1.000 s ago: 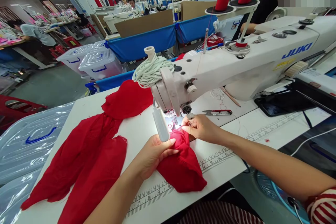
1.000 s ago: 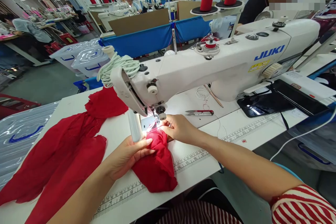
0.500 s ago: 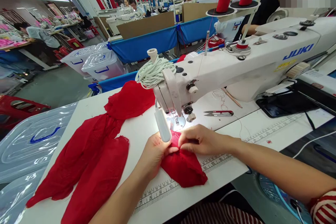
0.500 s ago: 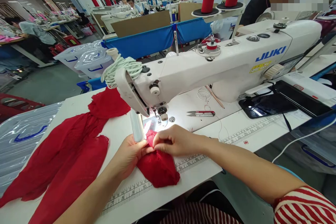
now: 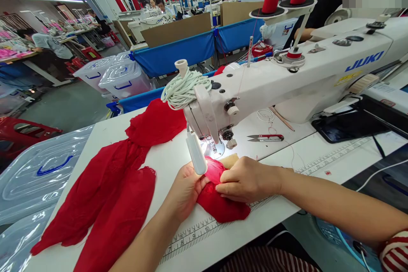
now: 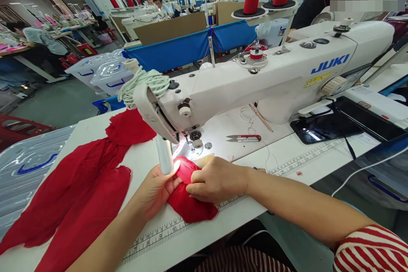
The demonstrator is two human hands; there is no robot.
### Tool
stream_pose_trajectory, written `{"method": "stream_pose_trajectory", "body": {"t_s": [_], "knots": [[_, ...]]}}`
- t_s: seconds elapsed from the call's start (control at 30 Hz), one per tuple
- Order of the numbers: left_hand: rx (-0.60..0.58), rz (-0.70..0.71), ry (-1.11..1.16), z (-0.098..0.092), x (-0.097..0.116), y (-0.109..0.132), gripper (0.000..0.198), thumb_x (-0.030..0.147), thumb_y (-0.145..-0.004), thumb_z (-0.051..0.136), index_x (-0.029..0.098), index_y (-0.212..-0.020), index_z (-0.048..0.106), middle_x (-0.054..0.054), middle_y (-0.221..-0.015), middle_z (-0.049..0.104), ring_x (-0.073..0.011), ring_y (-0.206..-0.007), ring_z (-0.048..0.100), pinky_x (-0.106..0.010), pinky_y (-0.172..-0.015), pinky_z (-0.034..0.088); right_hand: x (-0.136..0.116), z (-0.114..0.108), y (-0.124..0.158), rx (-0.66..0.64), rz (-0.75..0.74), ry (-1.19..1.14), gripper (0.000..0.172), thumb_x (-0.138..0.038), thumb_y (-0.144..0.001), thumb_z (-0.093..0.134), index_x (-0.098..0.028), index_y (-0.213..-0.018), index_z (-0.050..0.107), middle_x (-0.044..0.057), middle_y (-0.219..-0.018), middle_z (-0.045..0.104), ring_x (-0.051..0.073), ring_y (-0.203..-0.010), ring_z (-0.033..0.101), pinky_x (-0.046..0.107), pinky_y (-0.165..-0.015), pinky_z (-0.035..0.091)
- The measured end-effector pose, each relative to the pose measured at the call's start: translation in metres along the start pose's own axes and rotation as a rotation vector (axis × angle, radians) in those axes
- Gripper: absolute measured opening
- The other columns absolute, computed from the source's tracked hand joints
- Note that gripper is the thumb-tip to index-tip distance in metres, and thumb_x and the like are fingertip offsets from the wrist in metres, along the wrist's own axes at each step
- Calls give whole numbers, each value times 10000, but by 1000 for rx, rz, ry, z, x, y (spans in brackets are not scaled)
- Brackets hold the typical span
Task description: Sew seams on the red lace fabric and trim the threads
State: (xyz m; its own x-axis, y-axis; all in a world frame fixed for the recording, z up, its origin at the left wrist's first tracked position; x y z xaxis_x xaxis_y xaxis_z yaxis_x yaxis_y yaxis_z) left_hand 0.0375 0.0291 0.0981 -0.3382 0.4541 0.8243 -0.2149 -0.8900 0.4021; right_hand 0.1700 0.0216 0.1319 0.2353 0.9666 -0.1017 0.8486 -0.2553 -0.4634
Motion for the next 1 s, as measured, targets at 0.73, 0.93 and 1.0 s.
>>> {"method": "stream_pose_trajectory", "body": {"t_s": [0.73,0.93,1.0], "knots": [[20,4,113,-9,-2,-2,127,207,-665,768,156,-707,660,6,-738,663,-107,-762,622,-224,-806,530,23,10,14,41,307,237,309,-236,-946,344,-197,-755,584,-40,-549,495,87,-488,275,273,-480,93],[-26,29,40,-1,0,0,148,216,-702,747,143,-816,687,-37,-818,695,-149,-815,644,-253,-807,527,21,11,13,4,259,238,305,-158,-905,328,-209,-774,599,-37,-547,462,94,-505,240,278,-496,81],[-40,13,-29,3,1,1,232,219,-707,745,133,-912,681,-66,-876,705,-182,-856,649,-282,-815,525,19,11,13,5,264,221,307,-209,-925,348,-209,-745,597,-37,-568,487,88,-503,263,269,-489,91]]}}
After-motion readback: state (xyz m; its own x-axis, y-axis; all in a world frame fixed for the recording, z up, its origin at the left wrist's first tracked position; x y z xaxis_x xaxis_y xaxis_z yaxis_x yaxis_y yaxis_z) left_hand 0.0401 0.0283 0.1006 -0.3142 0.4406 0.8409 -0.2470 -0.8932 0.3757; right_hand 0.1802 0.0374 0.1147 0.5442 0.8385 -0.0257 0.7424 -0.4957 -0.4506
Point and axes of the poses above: each hand's wrist, its own y-axis away from the middle knuckle, its own z-axis out of the palm, x = y × z, the point moved 5 cm from there along -y, towards the middle knuckle
